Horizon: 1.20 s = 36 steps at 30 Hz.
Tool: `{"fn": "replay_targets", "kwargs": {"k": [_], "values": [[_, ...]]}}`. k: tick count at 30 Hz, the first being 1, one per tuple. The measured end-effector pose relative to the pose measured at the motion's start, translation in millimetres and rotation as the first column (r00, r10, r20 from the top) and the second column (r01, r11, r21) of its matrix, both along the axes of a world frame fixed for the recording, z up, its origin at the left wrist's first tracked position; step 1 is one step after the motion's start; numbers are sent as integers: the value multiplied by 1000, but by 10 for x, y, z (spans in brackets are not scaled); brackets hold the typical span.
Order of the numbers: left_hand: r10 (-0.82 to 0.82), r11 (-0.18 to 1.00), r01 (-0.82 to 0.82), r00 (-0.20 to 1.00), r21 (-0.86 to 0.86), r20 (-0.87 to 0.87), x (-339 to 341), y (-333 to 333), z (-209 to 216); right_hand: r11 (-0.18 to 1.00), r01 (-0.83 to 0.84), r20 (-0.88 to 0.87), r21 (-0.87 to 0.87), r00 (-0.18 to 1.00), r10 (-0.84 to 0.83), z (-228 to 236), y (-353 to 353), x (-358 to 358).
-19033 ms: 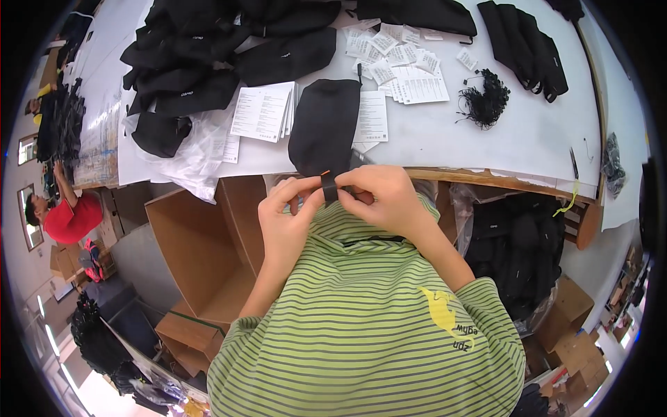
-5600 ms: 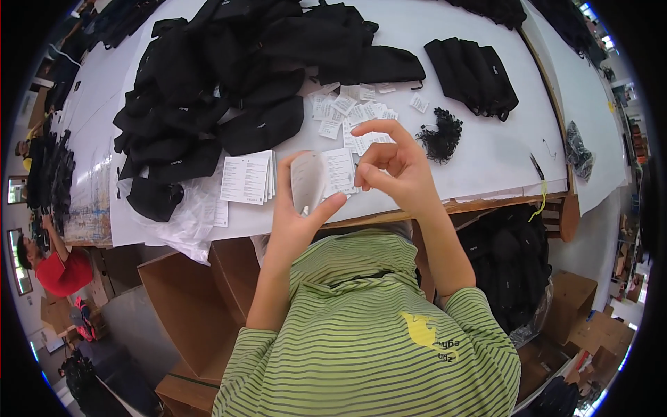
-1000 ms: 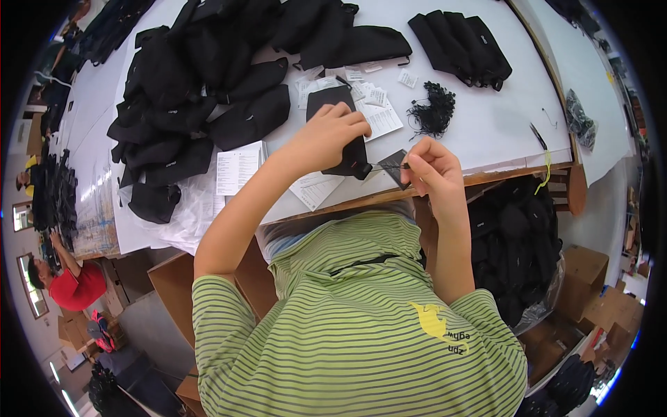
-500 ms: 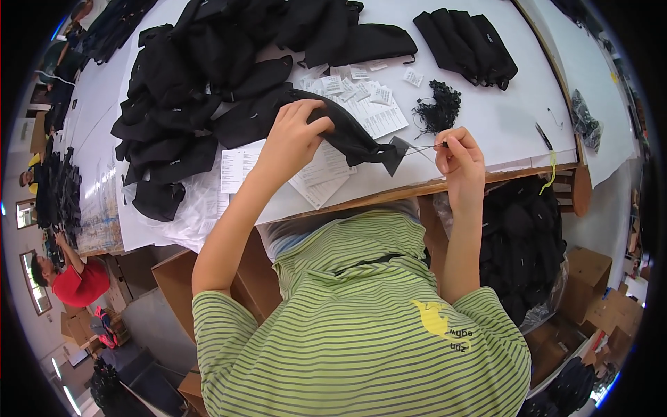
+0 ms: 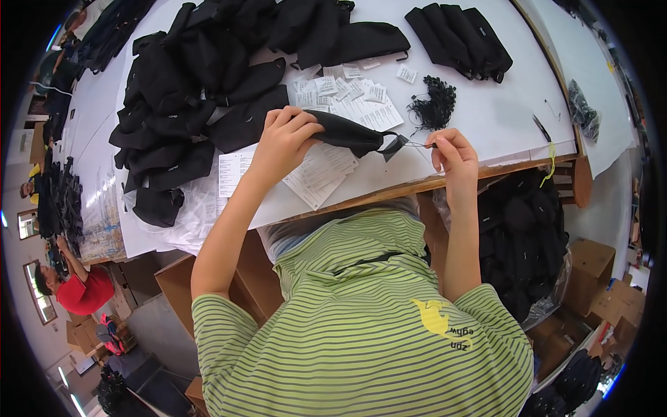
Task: Tagging and packing black textile goods at a workbench.
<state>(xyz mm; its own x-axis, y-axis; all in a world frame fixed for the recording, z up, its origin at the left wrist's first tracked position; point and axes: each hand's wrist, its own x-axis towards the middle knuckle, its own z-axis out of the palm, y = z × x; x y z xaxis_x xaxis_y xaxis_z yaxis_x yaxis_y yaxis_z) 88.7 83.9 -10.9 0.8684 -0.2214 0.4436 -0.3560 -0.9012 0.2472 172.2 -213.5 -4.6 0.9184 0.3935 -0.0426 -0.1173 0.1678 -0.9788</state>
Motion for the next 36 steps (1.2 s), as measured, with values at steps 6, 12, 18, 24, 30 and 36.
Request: {"fn": "replay_targets", "kwargs": {"k": [6, 12, 18, 24, 30, 36], "values": [[-10, 999, 11, 1000, -51, 24, 35, -13, -65, 921, 25, 448, -388, 879, 165, 31, 124, -58], [-8, 998, 10, 999, -66, 33, 104, -24, -85, 785, -48, 355, -618, 873, 333, -241, 127, -115], [-9, 997, 14, 998, -79, 66, 136, -36, -71, 838, -24, 443, -546, 840, 312, -508, 230, -32], [76, 990, -57, 986, -127, 148, 226, -43, 82, 965, 2, 307, -261, 948, 81, -315, 320, -1], [149, 960, -154, 988, -233, -38, -77, -165, 447, 970, -6, 260, -242, 963, 71, 15, 51, 158], [5, 802, -408, 734, -435, -679, -831, -407, 506, 889, -66, 76, -454, 991, 112, 88, -330, 382]]}}
